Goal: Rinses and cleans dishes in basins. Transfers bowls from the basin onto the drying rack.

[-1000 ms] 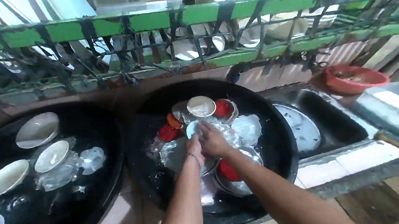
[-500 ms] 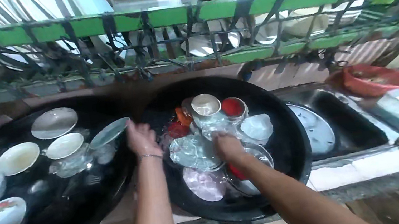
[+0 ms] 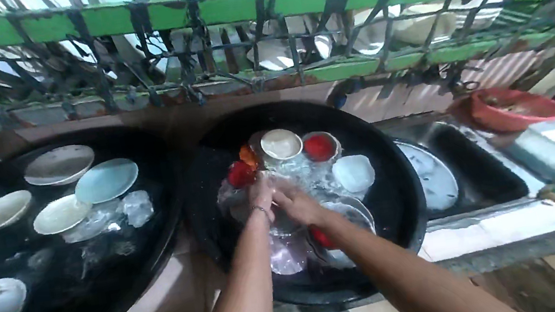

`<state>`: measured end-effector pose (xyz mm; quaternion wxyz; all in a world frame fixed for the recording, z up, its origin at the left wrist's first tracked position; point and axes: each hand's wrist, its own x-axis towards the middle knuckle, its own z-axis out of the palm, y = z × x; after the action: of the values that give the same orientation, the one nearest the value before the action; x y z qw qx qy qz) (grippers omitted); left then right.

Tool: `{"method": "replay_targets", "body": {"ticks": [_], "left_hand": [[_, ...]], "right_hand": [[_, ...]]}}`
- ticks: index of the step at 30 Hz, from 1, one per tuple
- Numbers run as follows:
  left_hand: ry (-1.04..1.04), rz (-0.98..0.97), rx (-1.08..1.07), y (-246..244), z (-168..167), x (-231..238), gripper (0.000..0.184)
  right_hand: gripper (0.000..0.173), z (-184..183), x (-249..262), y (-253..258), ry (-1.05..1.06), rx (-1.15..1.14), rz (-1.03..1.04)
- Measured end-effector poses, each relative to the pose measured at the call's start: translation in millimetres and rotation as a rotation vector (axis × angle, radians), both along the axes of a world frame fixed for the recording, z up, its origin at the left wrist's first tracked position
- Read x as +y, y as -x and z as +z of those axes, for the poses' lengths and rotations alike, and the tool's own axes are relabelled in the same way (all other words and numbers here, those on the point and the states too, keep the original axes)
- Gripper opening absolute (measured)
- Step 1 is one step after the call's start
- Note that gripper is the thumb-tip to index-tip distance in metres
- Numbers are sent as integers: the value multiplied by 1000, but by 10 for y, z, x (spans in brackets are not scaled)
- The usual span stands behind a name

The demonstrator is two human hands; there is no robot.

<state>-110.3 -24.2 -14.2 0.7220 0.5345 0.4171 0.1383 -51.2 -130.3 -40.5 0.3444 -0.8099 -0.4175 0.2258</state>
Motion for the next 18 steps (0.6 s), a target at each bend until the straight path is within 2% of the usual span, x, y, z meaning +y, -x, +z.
{"method": "replay_targets", "body": {"ticks": [2,4,7,8,9,11,14,16,18], "left_hand": [[-227,124,14,74,67,177,54],[-334,318,-53,193,103,531,53],[-193,640,-338,520,350,1043,57],[-90,728,-453,610,450,1172,61],[-5,763,-525,693,530,1242,65],[47,748,-515,769,586,1179,69],[-93,552,-359,670,406,875,57],[-238,361,-203,596,242,665,52],[-319,201,-21,515,169,437,55]], "right_hand": [[56,98,53,215,-108,1,92],[55,95,42,271,-48,-143,185],[82,-3,8,284,312,-269,215],[88,-42,24,278,404,-269,230],[86,-73,47,284,453,-275,251],[72,-120,114,326,492,-344,316],[44,-78,138,490,473,-509,329],[33,56,106,534,434,-495,202],[33,192,129,502,416,-385,38]]}}
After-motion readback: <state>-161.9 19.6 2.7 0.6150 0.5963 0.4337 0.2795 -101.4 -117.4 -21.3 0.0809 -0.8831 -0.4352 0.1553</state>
